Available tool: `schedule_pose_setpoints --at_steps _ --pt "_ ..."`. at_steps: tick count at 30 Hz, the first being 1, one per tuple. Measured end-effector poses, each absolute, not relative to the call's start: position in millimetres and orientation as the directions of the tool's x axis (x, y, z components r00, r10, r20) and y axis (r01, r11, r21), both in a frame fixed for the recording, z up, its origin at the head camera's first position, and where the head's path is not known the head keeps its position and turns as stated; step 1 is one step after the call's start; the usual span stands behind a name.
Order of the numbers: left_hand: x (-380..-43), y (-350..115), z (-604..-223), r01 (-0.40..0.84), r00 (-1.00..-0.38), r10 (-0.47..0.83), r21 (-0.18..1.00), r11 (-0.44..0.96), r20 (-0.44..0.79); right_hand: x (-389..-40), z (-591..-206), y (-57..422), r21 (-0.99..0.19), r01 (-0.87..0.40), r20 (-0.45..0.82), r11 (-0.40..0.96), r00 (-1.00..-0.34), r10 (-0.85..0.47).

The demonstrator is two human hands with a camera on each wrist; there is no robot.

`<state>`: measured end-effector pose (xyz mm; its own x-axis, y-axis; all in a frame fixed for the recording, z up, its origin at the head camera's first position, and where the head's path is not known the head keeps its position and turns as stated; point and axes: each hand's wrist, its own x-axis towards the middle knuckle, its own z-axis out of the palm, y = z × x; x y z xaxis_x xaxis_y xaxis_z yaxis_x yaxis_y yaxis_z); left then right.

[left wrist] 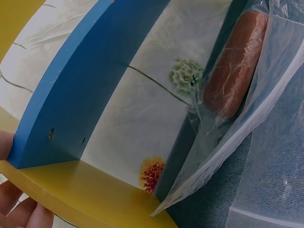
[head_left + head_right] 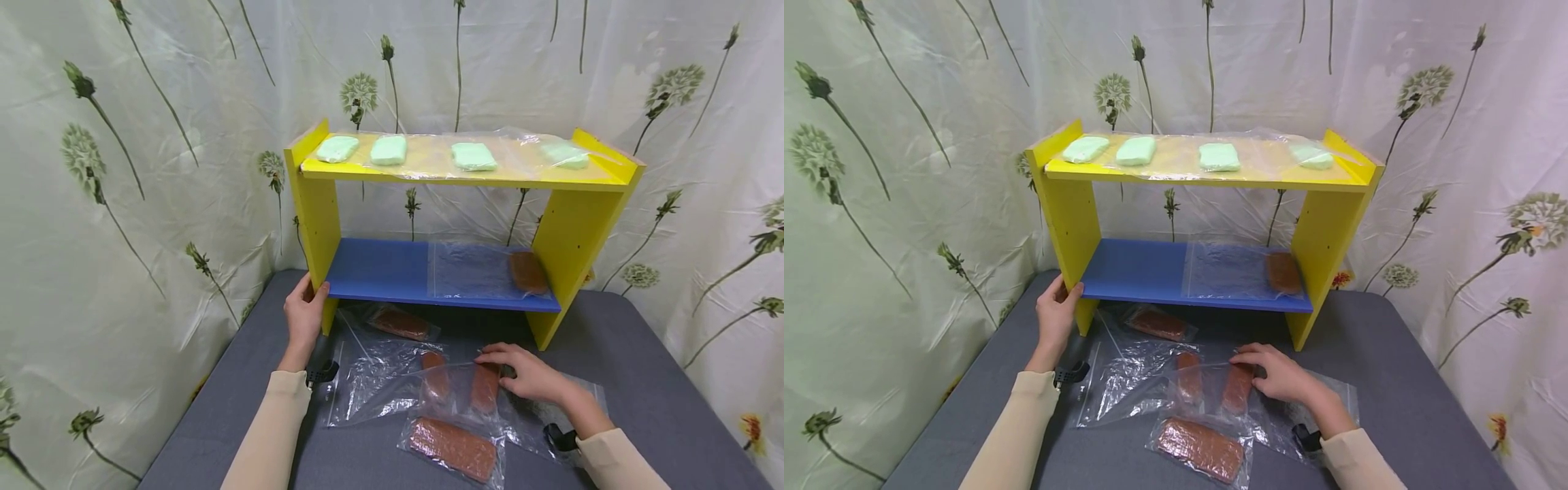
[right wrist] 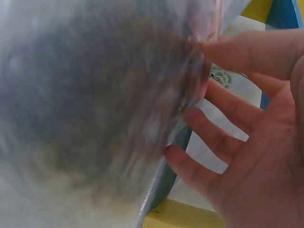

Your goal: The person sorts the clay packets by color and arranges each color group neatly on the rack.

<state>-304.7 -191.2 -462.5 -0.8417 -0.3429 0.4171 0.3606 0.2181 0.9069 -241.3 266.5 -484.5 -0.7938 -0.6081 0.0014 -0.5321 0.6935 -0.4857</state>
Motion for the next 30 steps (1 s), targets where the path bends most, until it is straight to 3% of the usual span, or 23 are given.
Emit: schedule_pose_setpoints --at_steps 11,30 --pt "-305.6 -191.4 -461.9 0.355 -0.843 -0.346 0.909 0.218 0.412 -245.4 -482.7 273.3 -0.494 -0.553 -0.024 0.671 -0.763 -0.646" --pt "-305.1 -191.1 -461.0 0.355 -0.838 -0.354 0.908 0.223 0.415 -248.4 -483.6 276.5 -0.494 -0.456 -0.05 0.74 -0.835 -0.548"
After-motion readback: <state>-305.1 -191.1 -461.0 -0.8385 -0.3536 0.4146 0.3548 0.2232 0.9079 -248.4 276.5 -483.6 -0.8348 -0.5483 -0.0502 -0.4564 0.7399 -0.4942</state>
